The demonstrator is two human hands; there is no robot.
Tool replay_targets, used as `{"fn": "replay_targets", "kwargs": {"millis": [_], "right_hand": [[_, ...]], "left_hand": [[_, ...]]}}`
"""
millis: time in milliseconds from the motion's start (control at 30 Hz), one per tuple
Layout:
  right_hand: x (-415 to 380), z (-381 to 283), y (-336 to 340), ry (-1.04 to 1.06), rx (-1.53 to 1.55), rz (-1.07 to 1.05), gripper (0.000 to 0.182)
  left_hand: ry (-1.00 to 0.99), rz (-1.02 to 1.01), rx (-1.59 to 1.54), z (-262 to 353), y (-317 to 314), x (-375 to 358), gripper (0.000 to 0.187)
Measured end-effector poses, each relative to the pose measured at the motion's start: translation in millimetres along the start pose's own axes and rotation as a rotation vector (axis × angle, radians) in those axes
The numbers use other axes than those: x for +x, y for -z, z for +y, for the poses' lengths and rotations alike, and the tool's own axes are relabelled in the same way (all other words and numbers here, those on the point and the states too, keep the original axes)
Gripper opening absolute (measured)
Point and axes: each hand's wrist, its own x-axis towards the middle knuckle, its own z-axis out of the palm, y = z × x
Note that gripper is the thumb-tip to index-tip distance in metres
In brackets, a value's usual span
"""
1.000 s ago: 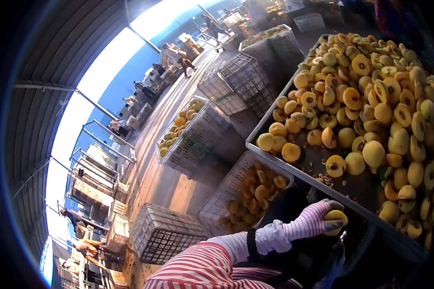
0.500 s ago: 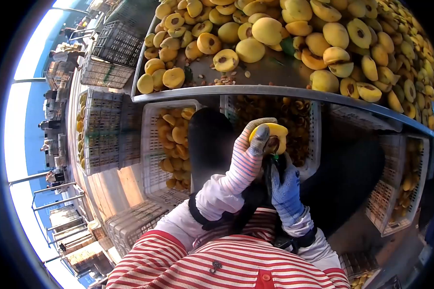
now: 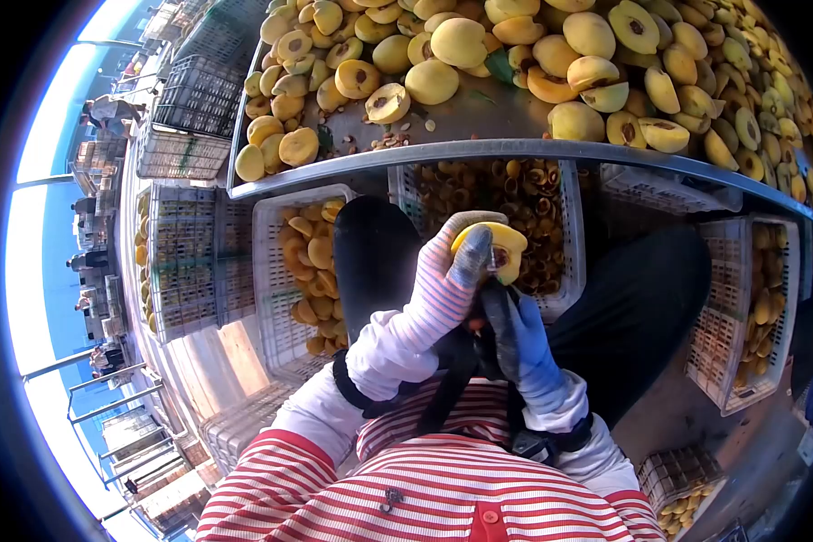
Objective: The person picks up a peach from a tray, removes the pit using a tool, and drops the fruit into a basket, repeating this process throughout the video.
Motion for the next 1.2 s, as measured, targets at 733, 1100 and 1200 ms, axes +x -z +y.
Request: {"fn": "replay_targets", "kwargs": {"millis": [733, 1100, 1200], "right_hand": [[112.2, -98.6, 84.5, 0.701, -0.464, -0.286, 0.017], [126.8, -27.3, 62.3, -0.492, 0.477, -0.24, 0.021], [92.1, -9.1, 23.4, -0.529, 0.54, 0.014, 0.023]], "left_hand": [[0.186, 0.258, 1.235, 13.6, 195.5, 210.6, 0.056], [-0.077, 0.003, 0.092, 50.9, 72.0, 107.0, 0.041], [0.05, 0.055, -0.013, 36.7, 51.5, 67.1, 0.044]]}}
